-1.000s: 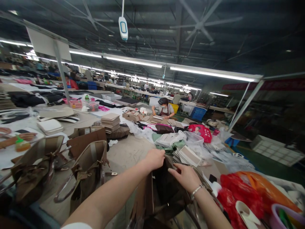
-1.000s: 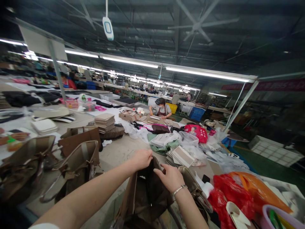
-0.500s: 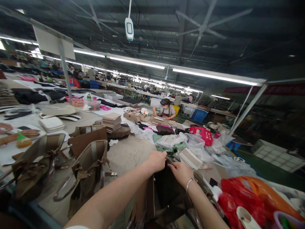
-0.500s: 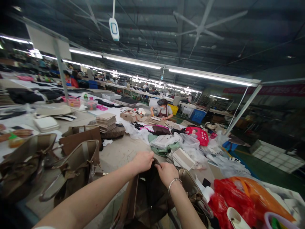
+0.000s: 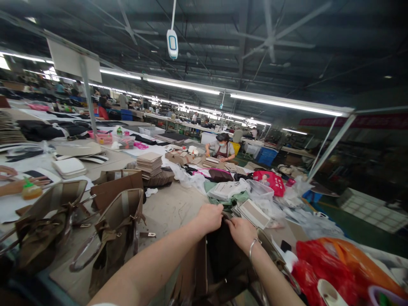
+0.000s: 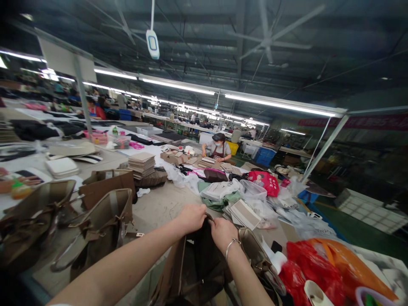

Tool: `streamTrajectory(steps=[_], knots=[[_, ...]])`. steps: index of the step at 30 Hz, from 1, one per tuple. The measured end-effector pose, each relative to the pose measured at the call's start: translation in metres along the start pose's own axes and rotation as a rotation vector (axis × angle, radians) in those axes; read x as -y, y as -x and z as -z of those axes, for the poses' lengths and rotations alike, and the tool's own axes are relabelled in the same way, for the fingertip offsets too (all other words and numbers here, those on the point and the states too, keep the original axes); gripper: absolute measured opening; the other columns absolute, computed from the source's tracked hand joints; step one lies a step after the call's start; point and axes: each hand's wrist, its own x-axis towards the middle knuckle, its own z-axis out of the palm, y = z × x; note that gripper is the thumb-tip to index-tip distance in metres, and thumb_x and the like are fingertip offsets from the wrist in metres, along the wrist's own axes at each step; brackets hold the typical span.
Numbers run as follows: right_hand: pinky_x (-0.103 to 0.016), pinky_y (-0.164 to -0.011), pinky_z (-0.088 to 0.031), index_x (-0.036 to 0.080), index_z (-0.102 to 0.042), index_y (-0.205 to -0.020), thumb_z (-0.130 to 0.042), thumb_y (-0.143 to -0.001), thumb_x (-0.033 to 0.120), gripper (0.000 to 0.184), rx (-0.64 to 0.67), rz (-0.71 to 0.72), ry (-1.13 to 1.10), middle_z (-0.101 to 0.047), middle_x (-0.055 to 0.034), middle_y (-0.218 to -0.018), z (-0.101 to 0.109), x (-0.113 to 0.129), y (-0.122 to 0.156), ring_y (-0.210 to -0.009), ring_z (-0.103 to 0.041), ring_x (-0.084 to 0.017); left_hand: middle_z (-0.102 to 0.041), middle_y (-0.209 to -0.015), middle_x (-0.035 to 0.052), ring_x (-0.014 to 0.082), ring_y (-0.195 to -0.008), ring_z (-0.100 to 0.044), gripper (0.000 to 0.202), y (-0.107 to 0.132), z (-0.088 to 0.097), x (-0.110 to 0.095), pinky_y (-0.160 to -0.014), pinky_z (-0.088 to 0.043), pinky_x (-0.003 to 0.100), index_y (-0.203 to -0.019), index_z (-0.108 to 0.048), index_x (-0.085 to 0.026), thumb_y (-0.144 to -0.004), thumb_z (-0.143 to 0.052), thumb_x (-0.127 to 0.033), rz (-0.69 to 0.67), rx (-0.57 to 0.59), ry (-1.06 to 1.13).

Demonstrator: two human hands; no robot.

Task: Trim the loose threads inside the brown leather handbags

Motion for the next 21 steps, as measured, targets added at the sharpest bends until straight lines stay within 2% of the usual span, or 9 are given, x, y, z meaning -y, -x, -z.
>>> streamTrajectory(steps=[2, 4, 7, 9, 12, 16, 18, 21], knots=[[-0.029, -0.061, -0.041, 0.024, -0.067, -0.078, -0.032, -0.088, 0.051, 0.045, 0.011, 0.022, -0.045, -0.068, -0.0061, -0.077, 0.002, -0.001, 0.001, -0.075, -0.063, -0.021, -0.065, -0.088, 0.0122, 0.0261, -0.086, -0.062, 0.021, 0.000, 0.000, 0.002, -0.071, -0.048, 0.037, -0.096, -0.052, -0.016, -0.082, -0.042, -0.029, -0.005, -0.007, -0.001], [-0.028, -0.061, -0.041, 0.028, -0.066, -0.093, -0.037, -0.083, 0.058, 0.043, 0.008, 0.059, -0.109, -0.069, -0.0042, -0.080, 0.003, -0.003, -0.001, -0.077, -0.063, -0.022, -0.065, -0.088, 0.0112, 0.0254, -0.085, -0.062, 0.020, 0.001, 0.000, 0.003, -0.071, -0.048, 0.037, -0.095, -0.052, -0.016, -0.082, -0.041, -0.028, -0.013, -0.012, -0.002], [-0.026, -0.065, -0.042, 0.033, -0.061, -0.109, -0.042, -0.084, 0.052, 0.037, -0.013, 0.110, -0.182, -0.069, -0.0012, -0.088, 0.004, -0.004, -0.006, -0.082, -0.063, -0.019, -0.066, -0.088, 0.0103, 0.0247, -0.085, -0.062, 0.019, 0.002, 0.000, 0.006, -0.070, -0.048, 0.035, -0.092, -0.053, -0.017, -0.083, -0.039, -0.027, -0.029, -0.017, -0.010], [-0.026, -0.066, -0.042, 0.033, -0.065, -0.101, -0.039, -0.087, 0.046, 0.032, -0.017, 0.109, -0.172, -0.069, -0.0010, -0.089, 0.004, -0.003, -0.011, -0.083, -0.062, -0.018, -0.066, -0.088, 0.0090, 0.0237, -0.086, -0.062, 0.017, 0.002, 0.001, 0.008, -0.072, -0.047, 0.033, -0.090, -0.054, -0.018, -0.082, -0.041, -0.026, -0.028, -0.013, 0.005], [-0.027, -0.063, -0.042, 0.027, -0.069, -0.083, -0.039, -0.087, 0.042, 0.034, -0.018, 0.060, -0.090, -0.069, -0.0043, -0.083, 0.003, -0.001, -0.016, -0.079, -0.063, -0.020, -0.065, -0.089, 0.0045, 0.0210, -0.087, -0.061, 0.016, 0.004, 0.002, 0.015, -0.074, -0.046, 0.030, -0.092, -0.053, -0.021, -0.078, -0.049, -0.026, -0.045, -0.011, 0.130], [-0.029, -0.064, -0.042, 0.021, -0.068, -0.077, -0.040, -0.087, 0.039, 0.034, -0.045, 0.041, -0.040, -0.069, -0.0080, -0.079, 0.002, 0.002, -0.018, -0.077, -0.063, -0.022, -0.060, -0.112, 0.0030, 0.0181, -0.091, -0.059, 0.049, 0.005, 0.001, 0.027, -0.079, -0.045, 0.028, -0.115, -0.041, -0.023, -0.069, -0.060, -0.025, -0.035, -0.036, 0.345], [-0.029, -0.064, -0.042, 0.021, -0.067, -0.078, -0.039, -0.087, 0.037, 0.034, -0.057, 0.040, -0.044, -0.068, -0.0083, -0.080, 0.002, 0.003, -0.017, -0.078, -0.063, -0.022, -0.056, -0.118, 0.0057, 0.0203, -0.096, -0.058, 0.060, 0.005, -0.001, 0.033, -0.081, -0.044, 0.030, -0.119, -0.040, -0.021, -0.065, -0.066, -0.029, -0.012, -0.004, 0.343], [-0.028, -0.066, -0.043, 0.020, -0.067, -0.079, -0.037, -0.087, 0.037, 0.035, -0.058, 0.039, -0.057, -0.068, -0.0081, -0.082, 0.001, 0.003, -0.015, -0.080, -0.062, -0.021, -0.062, -0.107, 0.0061, 0.0239, -0.098, -0.057, 0.050, 0.003, -0.003, 0.039, -0.081, -0.044, 0.033, -0.108, -0.052, -0.021, -0.063, -0.067, -0.035, -0.013, 0.091, 0.229]])
